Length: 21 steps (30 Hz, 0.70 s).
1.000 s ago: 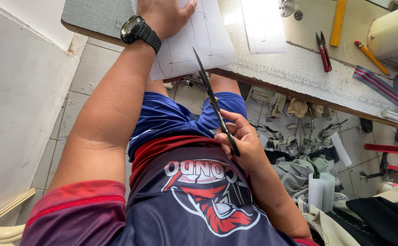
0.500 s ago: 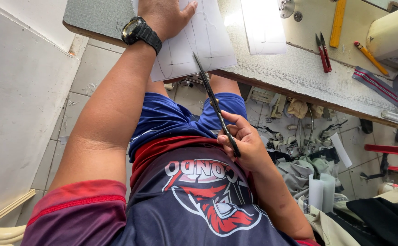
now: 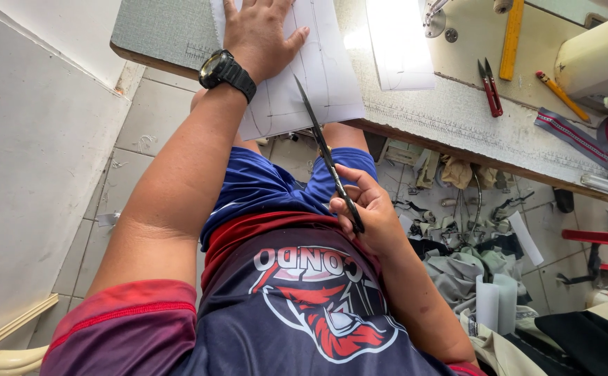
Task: Cutting out paper patterns using scissors on a sewing table
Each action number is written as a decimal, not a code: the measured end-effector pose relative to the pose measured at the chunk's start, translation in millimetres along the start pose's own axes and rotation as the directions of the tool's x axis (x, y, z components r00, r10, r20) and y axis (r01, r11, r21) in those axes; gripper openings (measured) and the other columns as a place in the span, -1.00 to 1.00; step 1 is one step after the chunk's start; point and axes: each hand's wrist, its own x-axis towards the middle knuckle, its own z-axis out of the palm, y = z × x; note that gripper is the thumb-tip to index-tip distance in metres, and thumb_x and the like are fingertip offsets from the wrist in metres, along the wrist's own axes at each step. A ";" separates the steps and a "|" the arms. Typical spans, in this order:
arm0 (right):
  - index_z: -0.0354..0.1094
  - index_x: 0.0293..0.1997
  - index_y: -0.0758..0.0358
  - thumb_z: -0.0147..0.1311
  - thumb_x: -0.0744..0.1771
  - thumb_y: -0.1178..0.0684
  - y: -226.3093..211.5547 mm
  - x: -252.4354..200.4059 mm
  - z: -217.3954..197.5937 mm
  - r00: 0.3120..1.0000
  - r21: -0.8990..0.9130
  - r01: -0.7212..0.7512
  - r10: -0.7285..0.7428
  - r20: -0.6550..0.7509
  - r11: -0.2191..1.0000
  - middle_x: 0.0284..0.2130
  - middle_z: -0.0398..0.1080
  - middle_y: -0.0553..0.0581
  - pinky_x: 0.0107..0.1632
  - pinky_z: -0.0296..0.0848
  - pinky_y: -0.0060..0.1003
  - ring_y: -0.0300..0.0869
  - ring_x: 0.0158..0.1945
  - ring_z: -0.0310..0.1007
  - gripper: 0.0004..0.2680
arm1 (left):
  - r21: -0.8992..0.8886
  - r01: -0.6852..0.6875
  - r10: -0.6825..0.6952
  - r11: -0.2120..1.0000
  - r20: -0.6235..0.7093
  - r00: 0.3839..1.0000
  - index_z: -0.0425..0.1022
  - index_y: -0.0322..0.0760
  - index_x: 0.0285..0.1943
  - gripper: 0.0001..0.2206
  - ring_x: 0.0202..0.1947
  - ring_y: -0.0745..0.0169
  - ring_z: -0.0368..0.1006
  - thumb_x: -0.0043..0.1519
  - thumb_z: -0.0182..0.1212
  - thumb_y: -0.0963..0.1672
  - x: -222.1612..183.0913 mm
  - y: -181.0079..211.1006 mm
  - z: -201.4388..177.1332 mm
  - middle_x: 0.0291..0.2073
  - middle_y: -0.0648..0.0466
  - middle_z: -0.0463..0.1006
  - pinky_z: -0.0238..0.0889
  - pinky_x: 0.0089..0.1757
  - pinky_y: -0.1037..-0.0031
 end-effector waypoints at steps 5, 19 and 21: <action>0.16 0.37 0.28 0.19 0.28 0.16 -9.8 -8.2 9.5 0.999 -0.066 -0.026 0.025 -0.023 0.997 -0.52 0.24 0.11 -0.70 0.19 -0.51 -0.36 -0.69 0.13 -0.53 | -0.053 0.031 -0.028 0.998 0.055 0.998 0.29 -0.01 0.47 -0.47 0.34 -0.14 0.16 0.35 0.14 0.13 -0.2 2.1 -0.8 0.38 0.02 0.28 -0.20 0.16 -0.40; 0.18 0.34 0.24 0.16 0.29 0.16 -10.1 -5.8 25.4 0.997 -0.087 -0.049 0.044 -0.067 0.995 -0.55 0.23 0.06 -0.71 0.13 -0.50 -0.37 -0.70 0.14 -0.56 | -0.181 0.111 -0.077 0.977 0.188 0.979 0.33 -0.05 0.42 -0.53 0.47 -0.11 -0.08 0.37 -0.20 0.05 -12.8 12.3 -3.1 0.47 -0.08 0.14 -0.51 0.25 -0.39; 0.14 0.40 0.18 0.19 0.28 0.16 -10.1 -11.0 27.1 0.993 -0.095 -0.084 0.076 -0.090 0.992 -0.49 0.34 0.07 -0.71 0.16 -0.51 -0.40 -0.68 0.18 -0.50 | -0.180 0.098 -0.065 0.979 0.182 0.981 0.35 -0.08 0.38 -0.55 0.46 -0.12 -0.05 0.36 -0.19 0.04 -11.5 16.7 -2.2 0.47 -0.09 0.15 -0.43 0.22 -0.44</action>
